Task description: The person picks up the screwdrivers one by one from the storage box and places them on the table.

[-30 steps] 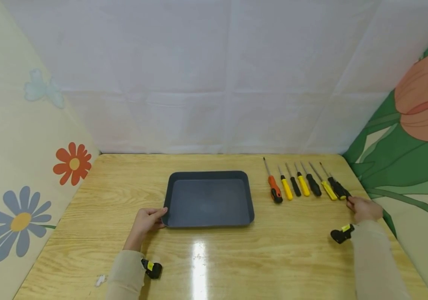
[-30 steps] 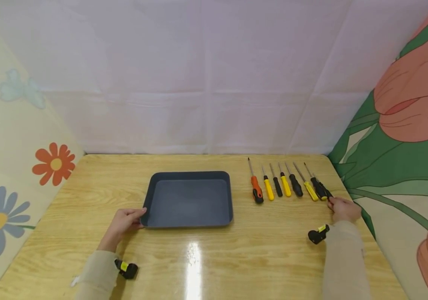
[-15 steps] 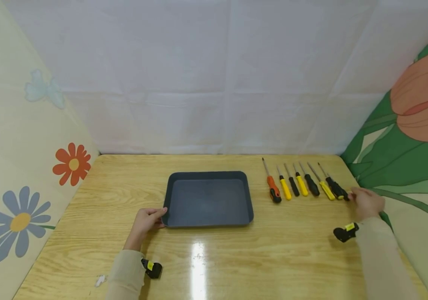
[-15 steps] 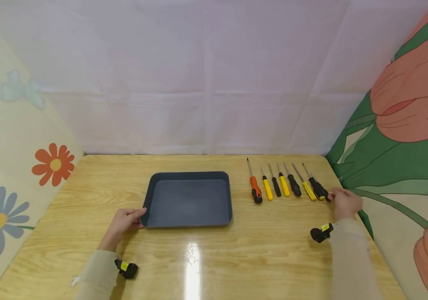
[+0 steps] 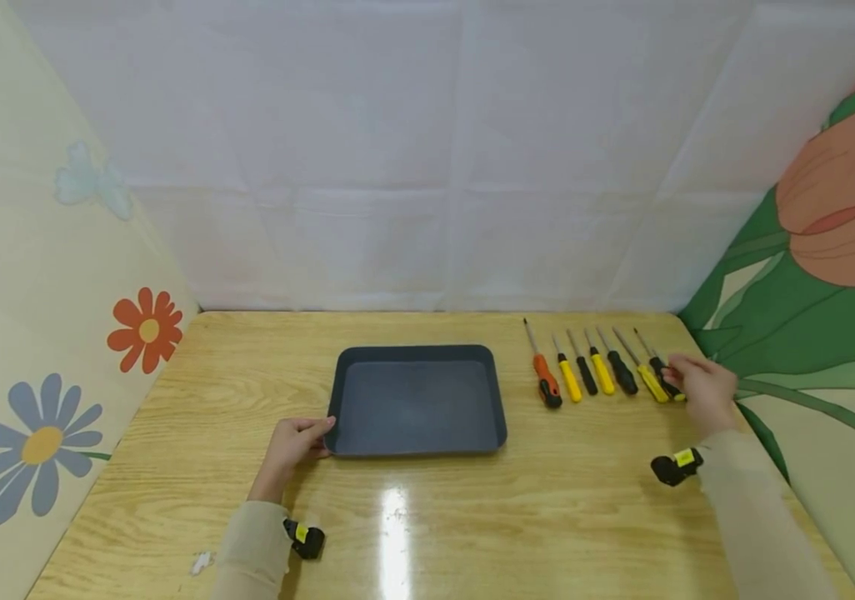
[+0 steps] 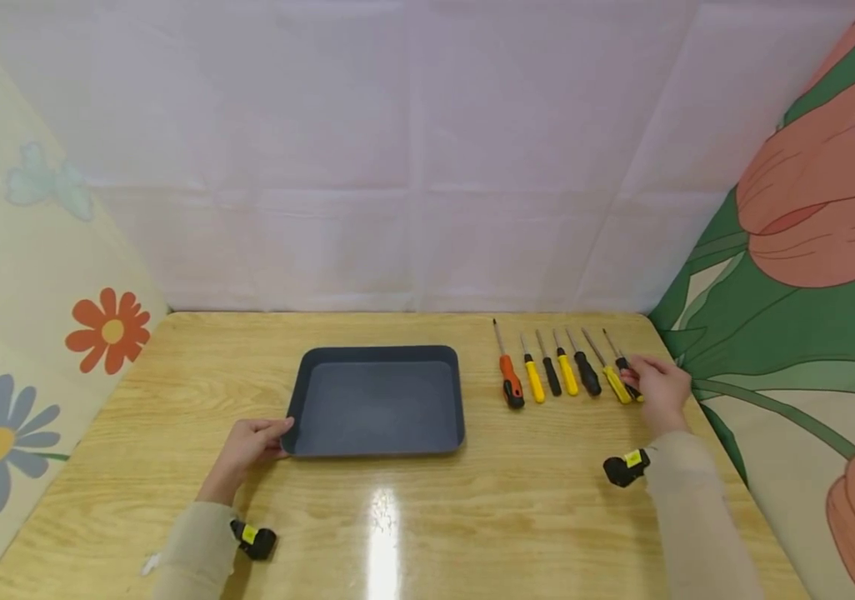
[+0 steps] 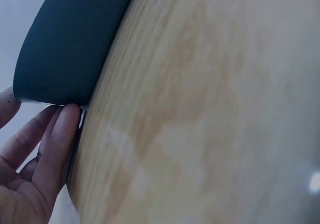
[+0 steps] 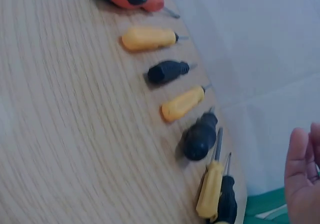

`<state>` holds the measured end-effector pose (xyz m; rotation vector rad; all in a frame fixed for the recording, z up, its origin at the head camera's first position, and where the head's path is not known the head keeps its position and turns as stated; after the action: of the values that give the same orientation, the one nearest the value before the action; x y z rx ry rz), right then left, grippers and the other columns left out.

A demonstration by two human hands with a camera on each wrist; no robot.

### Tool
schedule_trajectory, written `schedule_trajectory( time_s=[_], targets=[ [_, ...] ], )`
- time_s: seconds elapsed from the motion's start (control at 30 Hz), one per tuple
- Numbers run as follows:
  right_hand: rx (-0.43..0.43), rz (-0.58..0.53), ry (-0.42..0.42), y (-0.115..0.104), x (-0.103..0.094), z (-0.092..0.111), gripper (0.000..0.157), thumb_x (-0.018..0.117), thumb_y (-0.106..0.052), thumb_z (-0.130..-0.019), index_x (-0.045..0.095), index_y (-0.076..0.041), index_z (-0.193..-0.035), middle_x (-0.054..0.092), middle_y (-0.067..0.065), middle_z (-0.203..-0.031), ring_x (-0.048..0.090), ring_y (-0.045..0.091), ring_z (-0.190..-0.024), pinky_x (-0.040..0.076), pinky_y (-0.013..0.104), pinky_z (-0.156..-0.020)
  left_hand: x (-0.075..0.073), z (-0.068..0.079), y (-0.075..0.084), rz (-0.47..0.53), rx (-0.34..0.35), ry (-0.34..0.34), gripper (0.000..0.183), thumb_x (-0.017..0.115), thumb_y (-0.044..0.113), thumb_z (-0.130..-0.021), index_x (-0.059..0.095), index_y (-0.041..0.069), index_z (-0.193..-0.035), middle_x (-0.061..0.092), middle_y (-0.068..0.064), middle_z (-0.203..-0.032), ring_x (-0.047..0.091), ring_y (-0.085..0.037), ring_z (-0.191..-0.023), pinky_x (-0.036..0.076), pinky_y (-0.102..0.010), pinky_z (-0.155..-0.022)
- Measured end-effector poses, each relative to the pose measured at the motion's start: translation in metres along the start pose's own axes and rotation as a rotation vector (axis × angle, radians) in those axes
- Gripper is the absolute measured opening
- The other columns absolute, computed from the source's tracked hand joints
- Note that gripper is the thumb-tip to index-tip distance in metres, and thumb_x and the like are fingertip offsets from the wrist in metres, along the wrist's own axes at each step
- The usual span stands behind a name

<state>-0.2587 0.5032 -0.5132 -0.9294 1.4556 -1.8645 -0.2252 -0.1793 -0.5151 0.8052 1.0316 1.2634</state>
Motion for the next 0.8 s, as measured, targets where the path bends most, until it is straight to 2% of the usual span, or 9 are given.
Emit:
schedule_trajectory(
  time_s=[0.17, 0.4, 0.63, 0.8],
  targets=[
    [-0.059, 0.090, -0.084, 0.006, 0.023, 0.002, 0.037, 0.071, -0.021, -0.079, 0.065, -0.002, -0.109, 0.064, -0.002, -0.082, 0.063, 0.008, -0.069, 0.053, 0.018, -0.059, 0.001, -0.002, 0.000, 0.002, 0.001, 0.008, 0.034, 0.065, 0.015, -0.085, 0.062, -0.015, -0.100, 0.063, -0.008, -0.069, 0.060, -0.013, -0.056, 0.055, -0.027, -0.055],
    [-0.047, 0.164, -0.152, 0.021, 0.064, 0.022, 0.022, 0.070, -0.022, -0.080, 0.068, -0.008, -0.096, 0.064, 0.002, -0.082, 0.063, 0.011, -0.067, 0.054, 0.021, -0.058, 0.003, -0.005, -0.002, 0.002, 0.009, 0.014, 0.033, 0.065, 0.016, -0.084, 0.063, -0.015, -0.098, 0.062, -0.008, -0.067, 0.060, -0.013, -0.056, 0.055, -0.027, -0.054],
    [-0.049, 0.224, -0.195, 0.033, 0.099, 0.041, 0.044, 0.072, -0.029, -0.077, 0.062, 0.001, -0.107, 0.063, 0.005, -0.085, 0.062, 0.013, -0.069, 0.055, 0.023, -0.060, 0.007, -0.008, -0.002, 0.002, 0.015, 0.016, 0.033, 0.065, 0.015, -0.084, 0.063, -0.015, -0.097, 0.061, -0.007, -0.064, 0.059, -0.013, -0.053, 0.054, -0.026, -0.053],
    [-0.060, 0.207, -0.259, 0.046, 0.119, 0.051, 0.046, 0.072, -0.027, -0.077, 0.061, 0.004, -0.108, 0.063, 0.005, -0.083, 0.062, 0.013, -0.066, 0.055, 0.023, -0.057, 0.006, -0.009, -0.002, -0.048, 0.025, 0.026, 0.031, 0.064, 0.016, -0.085, 0.064, -0.014, -0.095, 0.059, -0.006, -0.063, 0.058, -0.012, -0.052, 0.054, -0.026, -0.052]
  ],
)
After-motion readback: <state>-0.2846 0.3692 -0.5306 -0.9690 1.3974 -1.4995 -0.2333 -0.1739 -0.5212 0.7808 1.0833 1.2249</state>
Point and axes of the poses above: each hand's wrist, its own z-axis away from the middle knuckle, its own x-axis out of the palm, y = z × x, the point moved 9 cm from there along -z, towards the middle knuckle
